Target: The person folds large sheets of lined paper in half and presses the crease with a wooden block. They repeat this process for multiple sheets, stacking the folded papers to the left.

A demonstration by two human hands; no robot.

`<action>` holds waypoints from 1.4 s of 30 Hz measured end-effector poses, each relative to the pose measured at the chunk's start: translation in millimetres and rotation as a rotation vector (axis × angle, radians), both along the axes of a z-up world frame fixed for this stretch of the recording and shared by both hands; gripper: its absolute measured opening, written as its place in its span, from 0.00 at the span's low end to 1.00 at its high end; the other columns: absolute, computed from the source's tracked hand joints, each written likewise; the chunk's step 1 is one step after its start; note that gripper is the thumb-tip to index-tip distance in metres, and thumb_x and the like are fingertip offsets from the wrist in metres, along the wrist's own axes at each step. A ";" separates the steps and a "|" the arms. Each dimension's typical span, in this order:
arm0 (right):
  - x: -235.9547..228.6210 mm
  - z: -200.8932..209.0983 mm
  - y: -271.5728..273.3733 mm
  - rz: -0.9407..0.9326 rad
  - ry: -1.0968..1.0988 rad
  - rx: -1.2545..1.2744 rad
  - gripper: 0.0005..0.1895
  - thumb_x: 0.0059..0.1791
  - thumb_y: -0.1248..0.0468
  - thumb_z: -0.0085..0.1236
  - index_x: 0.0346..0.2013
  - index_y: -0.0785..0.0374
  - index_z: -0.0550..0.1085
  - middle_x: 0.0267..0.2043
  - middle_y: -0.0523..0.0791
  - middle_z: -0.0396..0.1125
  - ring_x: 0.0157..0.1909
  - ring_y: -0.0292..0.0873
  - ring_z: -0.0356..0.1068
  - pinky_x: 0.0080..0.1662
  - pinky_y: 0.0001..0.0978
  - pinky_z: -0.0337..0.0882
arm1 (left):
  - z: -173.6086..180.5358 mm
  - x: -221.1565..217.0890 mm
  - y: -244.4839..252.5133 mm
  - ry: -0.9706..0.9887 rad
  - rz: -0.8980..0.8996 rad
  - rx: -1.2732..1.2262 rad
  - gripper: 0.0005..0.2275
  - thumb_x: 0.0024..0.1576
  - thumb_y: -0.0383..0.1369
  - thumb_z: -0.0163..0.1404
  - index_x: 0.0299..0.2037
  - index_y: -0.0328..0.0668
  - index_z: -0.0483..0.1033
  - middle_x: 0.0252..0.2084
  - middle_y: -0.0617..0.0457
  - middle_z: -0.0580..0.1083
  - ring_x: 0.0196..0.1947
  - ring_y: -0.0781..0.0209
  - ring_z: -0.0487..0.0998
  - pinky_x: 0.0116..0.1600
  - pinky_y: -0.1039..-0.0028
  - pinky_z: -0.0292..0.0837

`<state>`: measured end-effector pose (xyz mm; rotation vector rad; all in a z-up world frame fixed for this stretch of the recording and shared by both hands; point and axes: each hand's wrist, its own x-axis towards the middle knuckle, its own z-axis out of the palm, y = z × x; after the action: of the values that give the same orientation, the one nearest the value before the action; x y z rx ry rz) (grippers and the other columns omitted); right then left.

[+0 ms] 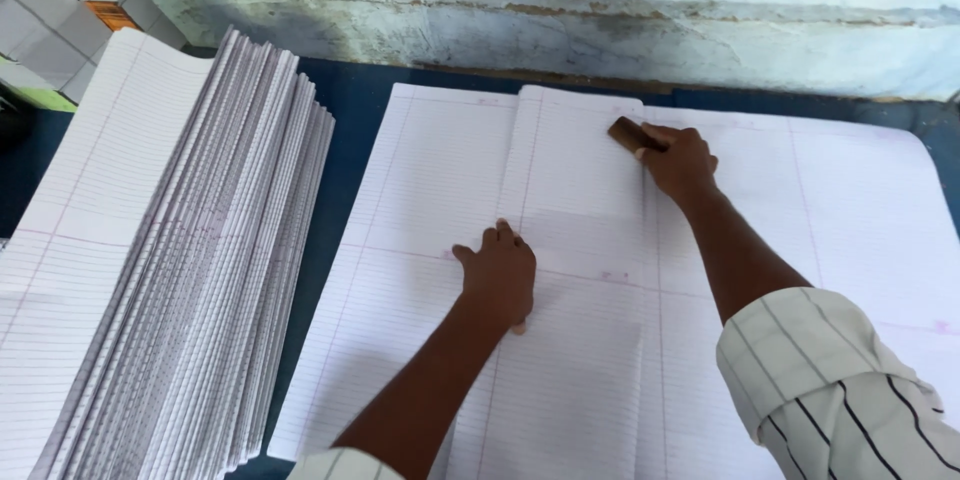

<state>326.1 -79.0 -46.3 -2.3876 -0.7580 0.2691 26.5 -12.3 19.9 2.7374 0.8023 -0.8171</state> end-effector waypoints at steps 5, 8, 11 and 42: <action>-32.1 5.8 -22.4 0.025 0.042 -0.032 0.23 0.48 0.57 0.65 0.59 0.42 0.76 0.58 0.42 0.73 0.61 0.46 0.69 0.67 0.50 0.56 | -1.3 0.8 -1.5 0.009 -0.004 0.036 0.48 0.41 0.38 0.74 0.71 0.31 0.57 0.79 0.37 0.43 0.74 0.43 0.53 0.70 0.27 0.44; -52.5 11.6 -34.1 0.016 0.058 -0.077 0.24 0.48 0.57 0.65 0.59 0.41 0.76 0.58 0.41 0.73 0.60 0.45 0.70 0.67 0.50 0.57 | -4.2 -0.5 -1.1 -0.022 0.029 0.048 0.48 0.42 0.39 0.73 0.71 0.34 0.57 0.79 0.39 0.45 0.74 0.45 0.52 0.71 0.28 0.42; -69.4 17.0 -48.5 0.024 0.079 -0.099 0.24 0.48 0.57 0.65 0.59 0.40 0.76 0.57 0.41 0.73 0.60 0.45 0.70 0.67 0.48 0.59 | -7.7 -2.2 -0.7 -0.043 0.080 0.028 0.48 0.42 0.37 0.73 0.72 0.37 0.56 0.78 0.44 0.45 0.75 0.49 0.52 0.72 0.29 0.41; -190.2 42.1 -152.6 0.108 0.311 -0.195 0.25 0.46 0.61 0.66 0.58 0.45 0.76 0.59 0.41 0.72 0.63 0.44 0.69 0.67 0.43 0.65 | -26.4 -53.5 -34.2 -0.330 0.427 0.057 0.18 0.51 0.43 0.67 0.41 0.39 0.78 0.46 0.45 0.73 0.44 0.53 0.77 0.37 0.71 0.81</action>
<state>135.8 -231.5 -4.2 -2.4058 -0.7417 0.7709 -27.0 -46.5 -6.4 2.5024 1.2774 -0.2525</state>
